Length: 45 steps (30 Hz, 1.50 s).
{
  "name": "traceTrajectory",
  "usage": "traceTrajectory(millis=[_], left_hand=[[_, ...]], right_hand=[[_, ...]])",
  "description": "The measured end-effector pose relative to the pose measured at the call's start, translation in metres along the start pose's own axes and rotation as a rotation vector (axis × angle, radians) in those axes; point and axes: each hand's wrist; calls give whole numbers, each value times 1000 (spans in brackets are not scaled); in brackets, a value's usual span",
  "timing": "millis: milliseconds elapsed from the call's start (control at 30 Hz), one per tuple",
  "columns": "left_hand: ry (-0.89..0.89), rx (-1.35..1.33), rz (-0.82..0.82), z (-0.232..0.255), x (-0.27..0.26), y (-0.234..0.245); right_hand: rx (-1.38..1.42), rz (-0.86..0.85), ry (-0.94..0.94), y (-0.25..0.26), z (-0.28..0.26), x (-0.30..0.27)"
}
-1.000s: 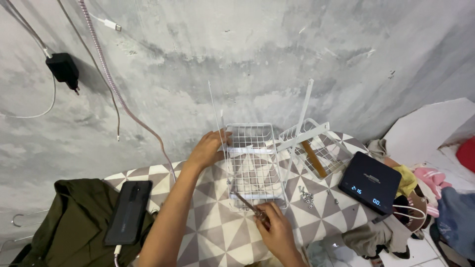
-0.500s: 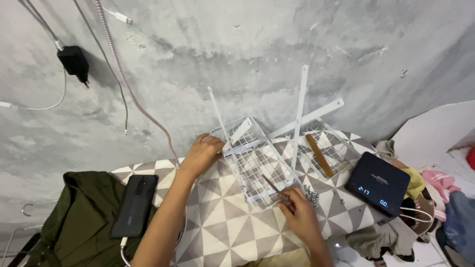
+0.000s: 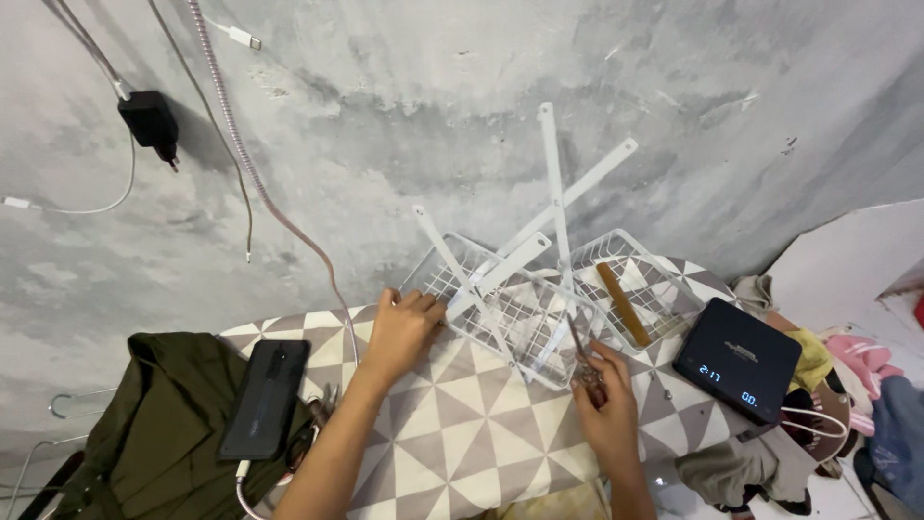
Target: The person assembles a white wire dish rack on a patterned table using a screwdriver and small hardware. They attach vertical supports to the wire basket, tighten screws, and reposition the rack to continue assembly.
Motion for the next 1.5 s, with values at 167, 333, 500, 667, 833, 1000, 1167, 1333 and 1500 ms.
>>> traceTrajectory(millis=[167,333,500,667,833,1000,1167,1333,1500], left_hand=[[23,25,36,15,-10,5],[55,-3,48,26,-23,10],[152,17,49,36,-32,8],[151,51,111,52,-36,-1],[146,-15,-29,67,-31,-5],[142,-164,-107,67,-10,2],[82,-549,-162,62,21,3],[334,-793,-324,72,39,-9],[269,-1061,-372,61,37,-25]], right_hand=[[90,45,17,9,6,-8],[164,31,-7,9,6,-13],[181,19,-42,9,-2,-17],[181,-5,-125,10,3,-20],[175,-63,-152,6,23,-21],[349,-189,-278,10,33,-33],[332,-265,-265,15,31,-47],[260,-269,-322,17,26,-53],[313,-270,-288,14,27,-54]])
Point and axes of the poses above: each hand's wrist, its own x-axis towards the middle knuckle, its own y-axis out of the back of the hand, z = x × y, and after that the axes turned 2 degrees about y, right-handed
